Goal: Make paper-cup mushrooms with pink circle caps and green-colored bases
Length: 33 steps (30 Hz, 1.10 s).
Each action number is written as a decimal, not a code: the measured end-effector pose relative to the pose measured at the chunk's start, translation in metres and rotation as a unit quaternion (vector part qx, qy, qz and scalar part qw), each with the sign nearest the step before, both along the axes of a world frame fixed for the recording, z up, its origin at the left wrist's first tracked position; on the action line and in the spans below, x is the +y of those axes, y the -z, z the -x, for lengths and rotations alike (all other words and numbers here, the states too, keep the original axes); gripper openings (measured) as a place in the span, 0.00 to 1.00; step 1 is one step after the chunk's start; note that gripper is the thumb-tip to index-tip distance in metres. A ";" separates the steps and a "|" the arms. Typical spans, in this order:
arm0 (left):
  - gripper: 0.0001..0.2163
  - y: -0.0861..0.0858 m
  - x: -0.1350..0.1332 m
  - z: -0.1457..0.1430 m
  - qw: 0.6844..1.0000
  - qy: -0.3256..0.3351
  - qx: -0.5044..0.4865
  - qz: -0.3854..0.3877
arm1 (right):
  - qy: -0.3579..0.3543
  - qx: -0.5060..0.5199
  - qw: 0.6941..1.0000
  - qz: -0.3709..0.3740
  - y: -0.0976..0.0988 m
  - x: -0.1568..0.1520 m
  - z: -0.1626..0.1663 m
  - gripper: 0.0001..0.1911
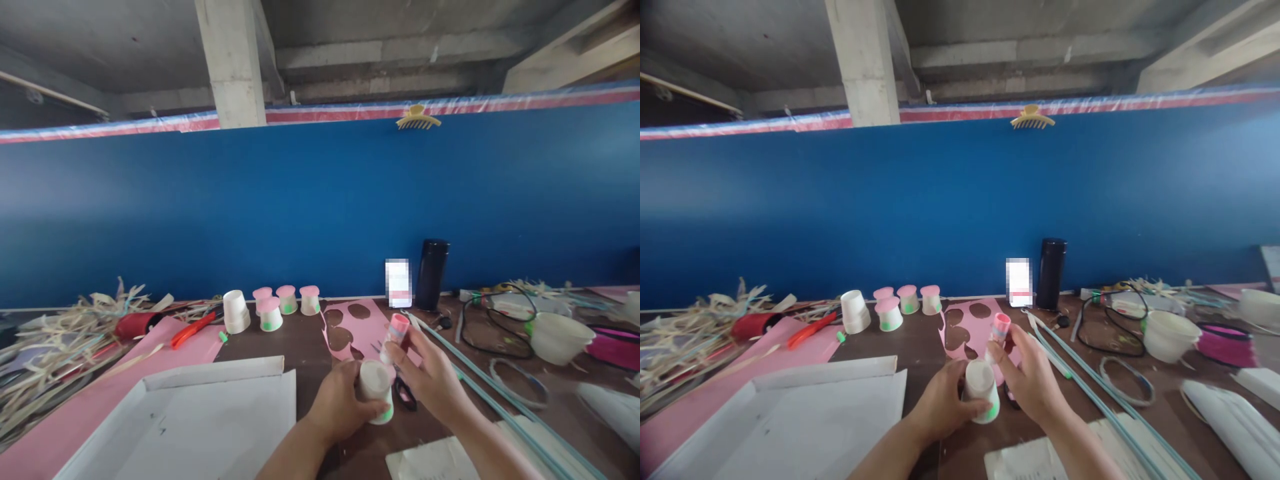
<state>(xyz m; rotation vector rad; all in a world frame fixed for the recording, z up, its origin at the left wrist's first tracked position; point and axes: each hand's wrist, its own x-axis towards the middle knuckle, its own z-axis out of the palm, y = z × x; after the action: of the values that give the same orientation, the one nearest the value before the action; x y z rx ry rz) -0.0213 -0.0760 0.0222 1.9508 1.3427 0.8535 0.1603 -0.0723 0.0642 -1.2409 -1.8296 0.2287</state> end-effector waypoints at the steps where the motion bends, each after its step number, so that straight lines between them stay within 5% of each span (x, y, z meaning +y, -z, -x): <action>1: 0.23 0.000 0.000 0.000 1.000 0.001 -0.003 -0.001 | 0.002 0.006 1.000 0.005 0.001 0.000 -0.001 0.12; 12: 0.24 0.001 0.000 0.000 1.000 -0.001 0.009 -0.003 | -0.012 -0.091 0.995 -0.033 0.002 0.002 0.000 0.09; 20: 0.22 -0.001 -0.001 -0.001 1.000 -0.003 0.000 -0.004 | -0.044 -0.101 0.994 0.006 -0.002 -0.004 -0.001 0.09; 33: 0.23 -0.004 -0.003 0.000 1.000 0.016 -0.015 -0.002 | -0.107 0.007 0.990 0.094 0.000 -0.011 0.021 0.09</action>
<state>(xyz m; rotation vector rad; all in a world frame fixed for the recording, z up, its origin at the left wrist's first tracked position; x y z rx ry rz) -0.0217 -0.0785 0.0264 1.9500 1.2908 0.8670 0.1398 -0.0836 0.0641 -1.1636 -1.9643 0.5378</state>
